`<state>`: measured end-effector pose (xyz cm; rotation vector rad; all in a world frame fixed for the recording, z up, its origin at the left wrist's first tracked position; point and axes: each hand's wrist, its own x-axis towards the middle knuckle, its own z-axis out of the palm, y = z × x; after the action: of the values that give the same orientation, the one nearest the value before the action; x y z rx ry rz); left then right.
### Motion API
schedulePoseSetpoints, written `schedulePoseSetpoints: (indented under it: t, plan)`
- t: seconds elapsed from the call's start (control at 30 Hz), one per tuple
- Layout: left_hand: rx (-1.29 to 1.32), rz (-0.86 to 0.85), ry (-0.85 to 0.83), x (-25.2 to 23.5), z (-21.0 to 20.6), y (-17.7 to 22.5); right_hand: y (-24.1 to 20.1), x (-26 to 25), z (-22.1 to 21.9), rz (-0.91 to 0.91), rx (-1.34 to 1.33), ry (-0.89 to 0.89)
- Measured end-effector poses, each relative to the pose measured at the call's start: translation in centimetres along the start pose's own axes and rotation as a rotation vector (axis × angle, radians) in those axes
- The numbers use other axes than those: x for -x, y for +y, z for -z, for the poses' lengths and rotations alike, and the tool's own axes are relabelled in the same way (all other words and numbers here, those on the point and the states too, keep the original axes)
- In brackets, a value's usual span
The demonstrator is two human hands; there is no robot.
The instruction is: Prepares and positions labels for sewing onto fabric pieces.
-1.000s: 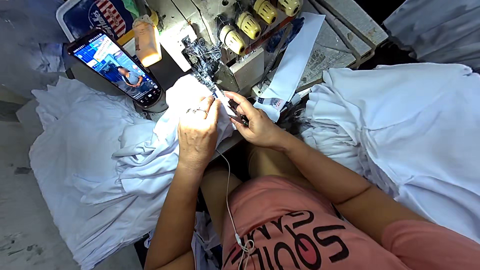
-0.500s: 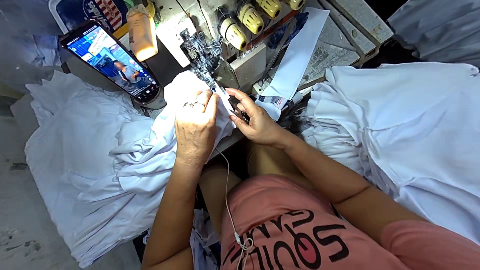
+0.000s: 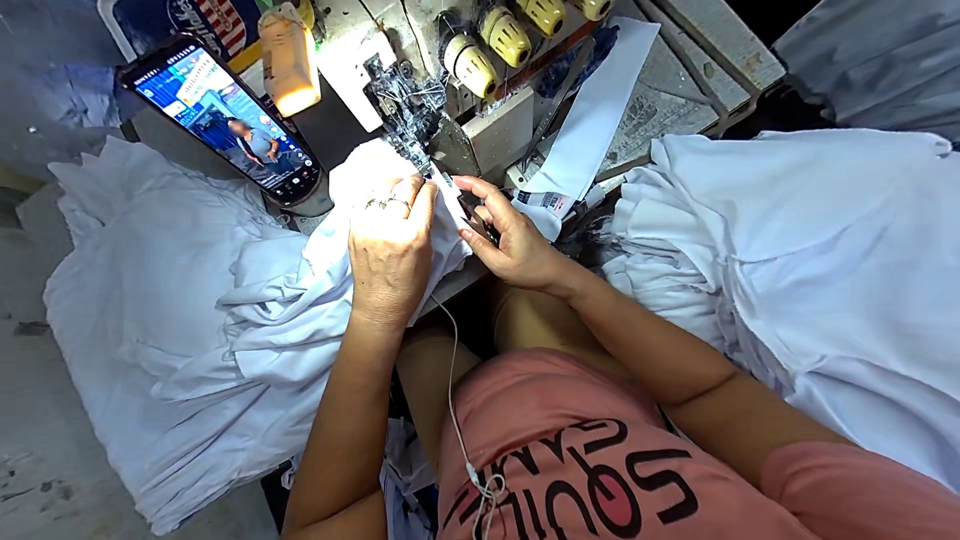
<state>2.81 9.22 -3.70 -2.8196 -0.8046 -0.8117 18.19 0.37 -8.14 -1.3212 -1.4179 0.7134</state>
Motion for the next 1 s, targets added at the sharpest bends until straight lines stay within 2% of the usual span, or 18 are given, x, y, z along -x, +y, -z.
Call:
schedulePoseSetpoints:
  t: [0.17,0.37,0.63,0.87,1.0]
  plan:
    - [0.007,0.012,-0.016,0.0,0.0,0.0,0.1,0.0,0.0,-0.016,-0.035,-0.01]
    - [0.062,0.056,-0.143,0.4,0.9,0.7,-0.6,0.4,-0.1,-0.039,-0.052,0.011]
    - [0.06,0.088,-0.154,0.7,0.7,1.2,-2.3,1.1,0.3,-0.112,-0.038,0.025]
    - [0.073,0.125,-0.151,0.6,-0.1,0.6,-0.9,-0.8,-0.6,-0.049,-0.122,0.138]
    - [0.082,0.122,-0.24,1.0,0.8,0.9,-1.1,-1.7,-0.5,-0.048,-0.152,0.154]
